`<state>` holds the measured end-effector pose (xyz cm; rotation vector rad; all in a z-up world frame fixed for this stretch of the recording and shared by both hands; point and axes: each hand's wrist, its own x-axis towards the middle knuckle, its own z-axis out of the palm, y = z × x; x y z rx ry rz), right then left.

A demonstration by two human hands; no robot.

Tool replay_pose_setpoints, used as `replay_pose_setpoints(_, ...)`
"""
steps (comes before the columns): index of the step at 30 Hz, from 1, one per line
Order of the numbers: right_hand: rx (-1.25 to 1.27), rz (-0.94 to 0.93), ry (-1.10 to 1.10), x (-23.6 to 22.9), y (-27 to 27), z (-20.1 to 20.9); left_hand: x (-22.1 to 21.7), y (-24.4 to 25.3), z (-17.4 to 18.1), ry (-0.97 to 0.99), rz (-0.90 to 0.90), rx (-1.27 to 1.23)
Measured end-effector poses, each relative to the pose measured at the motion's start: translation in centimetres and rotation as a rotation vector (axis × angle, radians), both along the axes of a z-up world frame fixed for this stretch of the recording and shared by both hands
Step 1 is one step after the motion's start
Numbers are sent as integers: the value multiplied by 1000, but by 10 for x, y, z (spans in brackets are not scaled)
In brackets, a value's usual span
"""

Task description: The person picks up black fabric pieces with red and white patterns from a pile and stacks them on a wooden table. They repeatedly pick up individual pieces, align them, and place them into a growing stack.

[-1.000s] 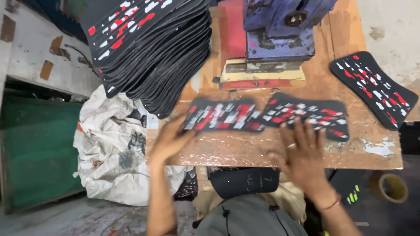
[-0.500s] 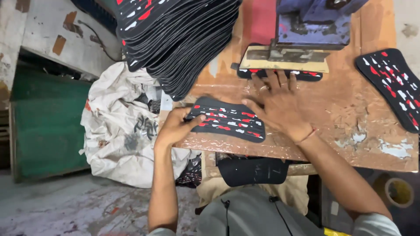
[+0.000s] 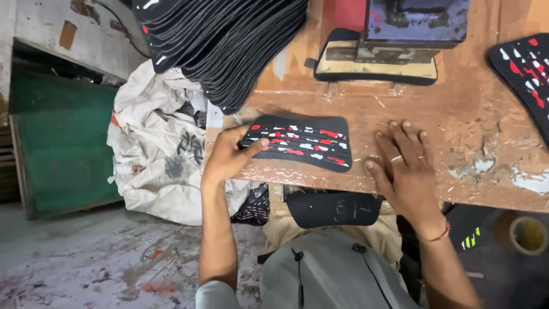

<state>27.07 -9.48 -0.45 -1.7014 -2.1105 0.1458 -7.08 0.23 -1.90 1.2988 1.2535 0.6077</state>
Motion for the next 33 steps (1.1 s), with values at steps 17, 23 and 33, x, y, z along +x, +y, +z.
replay_pose_setpoints(17,90,-5,18,20,-2,3,-9,88,156,54,489,1127)
replay_pose_setpoints(23,216,-276,-129,158,44,1,35,9,91,147,509,1095)
replay_pose_setpoints(33,114,-120,37,9,-6,4,85,3,2,169,191,611)
